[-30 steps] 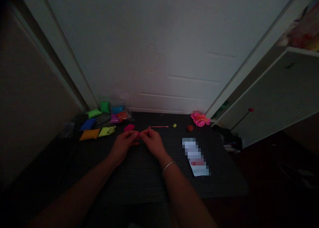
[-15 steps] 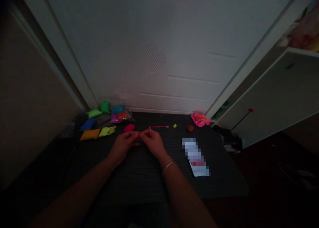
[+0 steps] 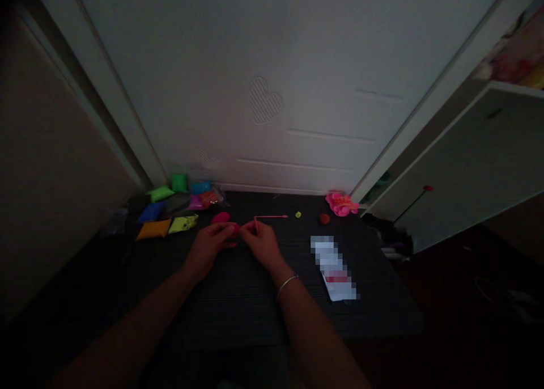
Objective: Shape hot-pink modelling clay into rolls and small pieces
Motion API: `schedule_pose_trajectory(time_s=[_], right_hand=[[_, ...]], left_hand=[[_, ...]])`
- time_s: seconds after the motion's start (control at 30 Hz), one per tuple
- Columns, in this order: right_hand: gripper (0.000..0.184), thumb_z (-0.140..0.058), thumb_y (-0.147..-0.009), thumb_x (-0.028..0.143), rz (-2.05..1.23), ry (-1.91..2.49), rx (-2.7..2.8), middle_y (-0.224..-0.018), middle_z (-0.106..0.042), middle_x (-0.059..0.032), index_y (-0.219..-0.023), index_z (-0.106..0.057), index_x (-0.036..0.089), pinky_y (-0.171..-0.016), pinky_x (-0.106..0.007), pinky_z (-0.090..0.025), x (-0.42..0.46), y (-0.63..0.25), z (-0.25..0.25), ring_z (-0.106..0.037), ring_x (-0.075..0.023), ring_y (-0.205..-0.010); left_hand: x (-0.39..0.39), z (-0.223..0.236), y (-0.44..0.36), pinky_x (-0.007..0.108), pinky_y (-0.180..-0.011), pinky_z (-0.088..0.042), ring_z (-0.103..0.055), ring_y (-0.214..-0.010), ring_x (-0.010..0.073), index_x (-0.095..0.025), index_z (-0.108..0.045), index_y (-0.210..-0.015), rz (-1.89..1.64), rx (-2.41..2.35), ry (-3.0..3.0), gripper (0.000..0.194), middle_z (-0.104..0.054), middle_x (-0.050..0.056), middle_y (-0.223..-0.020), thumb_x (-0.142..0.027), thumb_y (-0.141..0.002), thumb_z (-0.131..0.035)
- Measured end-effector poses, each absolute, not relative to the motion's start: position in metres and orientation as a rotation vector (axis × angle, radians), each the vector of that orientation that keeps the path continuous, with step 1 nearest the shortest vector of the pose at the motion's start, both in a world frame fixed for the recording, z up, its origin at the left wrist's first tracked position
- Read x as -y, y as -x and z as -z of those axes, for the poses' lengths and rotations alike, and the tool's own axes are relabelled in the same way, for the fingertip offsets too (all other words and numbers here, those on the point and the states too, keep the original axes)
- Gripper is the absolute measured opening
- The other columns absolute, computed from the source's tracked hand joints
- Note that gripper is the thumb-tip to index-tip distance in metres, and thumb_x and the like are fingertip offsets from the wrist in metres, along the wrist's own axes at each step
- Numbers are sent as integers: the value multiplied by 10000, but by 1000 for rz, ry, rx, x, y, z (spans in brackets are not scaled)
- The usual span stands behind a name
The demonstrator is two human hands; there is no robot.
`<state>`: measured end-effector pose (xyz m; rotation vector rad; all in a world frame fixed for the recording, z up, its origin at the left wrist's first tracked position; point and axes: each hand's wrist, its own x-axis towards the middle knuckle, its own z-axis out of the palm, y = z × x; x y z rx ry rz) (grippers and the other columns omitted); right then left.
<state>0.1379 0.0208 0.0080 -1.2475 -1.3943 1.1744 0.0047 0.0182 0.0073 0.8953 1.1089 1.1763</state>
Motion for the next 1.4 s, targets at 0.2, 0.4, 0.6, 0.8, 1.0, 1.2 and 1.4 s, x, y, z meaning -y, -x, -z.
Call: schedule_pose_trajectory(time_s=[0.2, 0.4, 0.6, 0.8, 1.0, 1.2, 1.4], right_hand=[[125, -531, -698, 273, -1157, 1247, 1410, -615, -571, 28, -702, -579, 158, -543, -209, -380, -21, -138, -9, -503, -93, -556], [135, -530, -711, 274, -1097, 1243, 1458, -671, -595, 11, -746, -586, 157, -579, -218, -404, -21, -139, -8, -535, -108, -613], [183, -552, -710, 270, -852, 1267, 1589, -630, -546, 35, -868, -611, 199, -519, -207, -377, -21, -139, -3, -486, -96, -561], [173, -539, -734, 251, -727, 1243, 1672, -682, -559, 19, -871, -640, 221, -566, -220, -396, -20, -140, -3, -495, -103, -608], [197, -517, -747, 210, -662, 1236, 1730, -666, -539, 22, -880, -657, 250, -552, -218, -385, -18, -140, -6, -485, -100, -595], [201, -520, -750, 202, -625, 1240, 1741, -672, -540, 18, -902, -647, 231, -566, -222, -398, -18, -140, -7, -496, -101, -601], [239, -576, -723, 236, -489, 1193, 1864, -742, -561, -4, -957, -616, 205, -630, -244, -428, -16, -139, -9, -510, -116, -646]], left_hand=[[-18, -8, -4, 235, -538, -502, -579, -730, 152, -127, -627, -808, -1117, -1081, -838, 239, -614, 60, -805, -252, -610, -679], [-17, -10, -3, 241, -532, -504, -574, -726, 154, -127, -636, -779, -1103, -1064, -792, 205, -614, 59, -778, -216, -601, -687], [-18, -9, -1, 242, -550, -503, -576, -697, 134, -130, -639, -767, -1097, -1007, -707, 173, -622, 54, -772, -205, -617, -681], [-20, -7, 0, 231, -554, -494, -590, -663, 120, -131, -634, -752, -1095, -980, -640, 145, -638, 42, -740, -176, -621, -675], [-19, -8, 0, 228, -546, -494, -583, -661, 115, -126, -634, -756, -1094, -987, -641, 131, -628, 40, -747, -162, -633, -662], [-20, -7, 0, 228, -545, -491, -587, -645, 112, -132, -626, -754, -1105, -983, -627, 132, -627, 28, -725, -163, -631, -664], [-20, -7, 2, 230, -554, -486, -593, -628, 111, -142, -616, -743, -1103, -944, -585, 125, -627, 15, -698, -161, -628, -664]])
